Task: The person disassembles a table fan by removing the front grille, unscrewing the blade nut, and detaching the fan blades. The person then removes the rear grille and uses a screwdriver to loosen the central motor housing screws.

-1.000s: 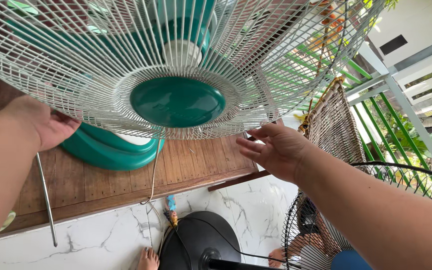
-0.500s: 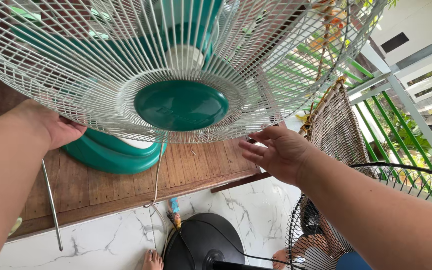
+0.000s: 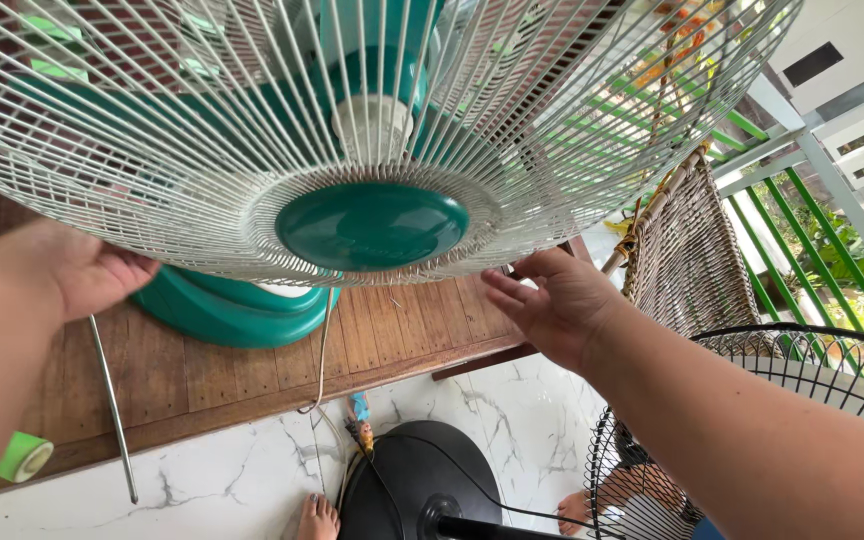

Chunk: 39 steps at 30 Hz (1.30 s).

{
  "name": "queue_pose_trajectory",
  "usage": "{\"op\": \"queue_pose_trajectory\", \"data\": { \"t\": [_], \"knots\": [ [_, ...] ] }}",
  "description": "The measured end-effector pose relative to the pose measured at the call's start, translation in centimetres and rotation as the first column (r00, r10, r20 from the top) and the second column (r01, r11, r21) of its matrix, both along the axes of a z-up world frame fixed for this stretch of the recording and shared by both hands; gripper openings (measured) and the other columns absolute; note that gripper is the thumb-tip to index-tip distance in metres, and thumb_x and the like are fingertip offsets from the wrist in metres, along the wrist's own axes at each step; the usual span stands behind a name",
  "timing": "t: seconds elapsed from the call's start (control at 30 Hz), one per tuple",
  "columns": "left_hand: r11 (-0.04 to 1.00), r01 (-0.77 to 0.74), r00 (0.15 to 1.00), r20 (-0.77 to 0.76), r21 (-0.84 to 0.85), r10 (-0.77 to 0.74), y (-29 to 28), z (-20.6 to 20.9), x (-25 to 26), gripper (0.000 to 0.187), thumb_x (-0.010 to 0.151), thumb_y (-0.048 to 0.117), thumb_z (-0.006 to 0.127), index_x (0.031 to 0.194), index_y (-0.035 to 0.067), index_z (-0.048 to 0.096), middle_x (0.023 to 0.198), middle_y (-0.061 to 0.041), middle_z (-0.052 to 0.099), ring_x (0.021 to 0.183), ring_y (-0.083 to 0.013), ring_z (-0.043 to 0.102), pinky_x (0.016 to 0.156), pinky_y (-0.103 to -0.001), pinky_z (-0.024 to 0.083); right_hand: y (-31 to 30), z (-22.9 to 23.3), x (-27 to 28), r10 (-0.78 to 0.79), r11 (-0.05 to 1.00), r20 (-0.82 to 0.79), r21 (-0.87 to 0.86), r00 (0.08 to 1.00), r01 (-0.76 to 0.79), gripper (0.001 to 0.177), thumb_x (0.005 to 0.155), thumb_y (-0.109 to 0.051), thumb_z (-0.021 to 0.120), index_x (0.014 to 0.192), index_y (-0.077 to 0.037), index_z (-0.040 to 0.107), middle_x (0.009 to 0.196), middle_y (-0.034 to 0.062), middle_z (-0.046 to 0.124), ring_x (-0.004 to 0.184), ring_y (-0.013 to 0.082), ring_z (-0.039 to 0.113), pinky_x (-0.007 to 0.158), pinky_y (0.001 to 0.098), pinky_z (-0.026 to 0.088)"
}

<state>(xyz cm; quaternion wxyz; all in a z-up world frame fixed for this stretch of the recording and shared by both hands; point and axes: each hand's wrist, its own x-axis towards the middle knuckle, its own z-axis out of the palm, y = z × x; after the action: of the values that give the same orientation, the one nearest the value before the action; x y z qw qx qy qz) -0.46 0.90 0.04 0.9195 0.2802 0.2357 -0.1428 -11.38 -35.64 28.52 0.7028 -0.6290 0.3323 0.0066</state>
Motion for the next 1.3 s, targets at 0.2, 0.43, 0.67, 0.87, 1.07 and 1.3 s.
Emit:
{"op": "queue_pose_trajectory", "data": {
  "t": [0.2, 0.43, 0.67, 0.87, 1.07, 1.3],
  "knots": [
    [0.961, -0.267, 0.911, -0.343, -0.071, 0.228, -0.4, 1.8, 0.6, 0.045, 0.11, 0.034, 0.036, 0.138, 0.001, 0.051, 0.141, -0.011, 0.06, 0.129, -0.0274, 0.062, 0.108, -0.048, 0.047, 1.0, 0.9, -0.2, -0.021, 0.999, -0.01, -0.048, 1.0, 0.021, 0.093, 0.082, 0.008, 0.052, 0.152, -0.029, 0.002, 0.154, 0.0212, 0.028, 0.132, 0.0445, 0.058, 0.106, 0.046, 0.049],
    [0.899, -0.431, 0.804, -0.483, -0.072, 0.347, -0.3, 3.3, 0.4, 0.056, 0.108, 0.041, 0.027, 0.143, 0.002, 0.047, 0.15, -0.015, 0.055, 0.137, -0.0341, 0.054, 0.116, -0.055, 0.035, 0.1, 0.5, 0.2, -0.028, 0.999, -0.024, -0.028, 0.999, 0.028, 0.07, 0.082, 0.009, 0.053, 0.14, -0.012, 0.02, 0.145, 0.0243, 0.039, 0.131, 0.0457, 0.059, 0.105, 0.0459, 0.05],
    [0.944, -0.235, 0.958, -0.222, -0.231, 0.184, 0.6, 2.9, 0.5, 0.057, 0.106, 0.041, 0.026, 0.145, 0.007, 0.049, 0.152, -0.012, 0.054, 0.138, -0.0326, 0.052, 0.117, -0.054, 0.032, -0.1, 0.1, 0.7, -0.04, 0.999, -0.007, -0.001, 0.999, 0.04, 0.07, 0.083, 0.008, 0.055, 0.141, -0.003, 0.02, 0.144, 0.0195, 0.036, 0.132, 0.0466, 0.059, 0.104, 0.0475, 0.051],
    [0.944, -0.049, 0.998, 0.014, -0.326, 0.056, -1.6, 4.8, -1.9, 0.059, 0.101, 0.041, 0.023, 0.146, 0.012, 0.048, 0.154, -0.008, 0.055, 0.141, -0.0298, 0.051, 0.118, -0.053, 0.031, 0.6, 0.4, 0.5, -0.05, 0.997, -0.024, -0.063, 0.998, 0.049, 0.072, 0.083, 0.005, 0.052, 0.14, -0.018, 0.015, 0.14, 0.0218, 0.041, 0.129, 0.0437, 0.059, 0.104, 0.0448, 0.05],
    [0.961, -0.187, 0.979, -0.116, -0.205, 0.165, -5.5, 5.2, -4.8, 0.059, 0.103, 0.036, 0.021, 0.149, 0.009, 0.046, 0.156, -0.011, 0.05, 0.143, -0.0333, 0.046, 0.117, -0.055, 0.027, -0.1, 0.1, 0.5, -0.034, 0.998, -0.029, 0.051, 0.999, 0.036, 0.06, 0.084, 0.007, 0.053, 0.139, 0.011, 0.029, 0.139, 0.0268, 0.045, 0.131, 0.0445, 0.06, 0.103, 0.0434, 0.051],
    [0.898, -0.251, 0.964, -0.183, -0.363, 0.195, -8.3, 3.8, -4.5, 0.059, 0.104, 0.033, 0.026, 0.147, 0.001, 0.051, 0.151, -0.017, 0.051, 0.137, -0.0351, 0.052, 0.114, -0.054, 0.04, -1.1, -0.5, 0.3, 0.026, 0.997, -0.011, 0.067, 1.0, -0.025, 0.06, 0.084, 0.006, 0.053, 0.139, 0.009, 0.029, 0.14, 0.025, 0.046, 0.133, 0.0421, 0.059, 0.105, 0.0434, 0.05]
  ]
}}
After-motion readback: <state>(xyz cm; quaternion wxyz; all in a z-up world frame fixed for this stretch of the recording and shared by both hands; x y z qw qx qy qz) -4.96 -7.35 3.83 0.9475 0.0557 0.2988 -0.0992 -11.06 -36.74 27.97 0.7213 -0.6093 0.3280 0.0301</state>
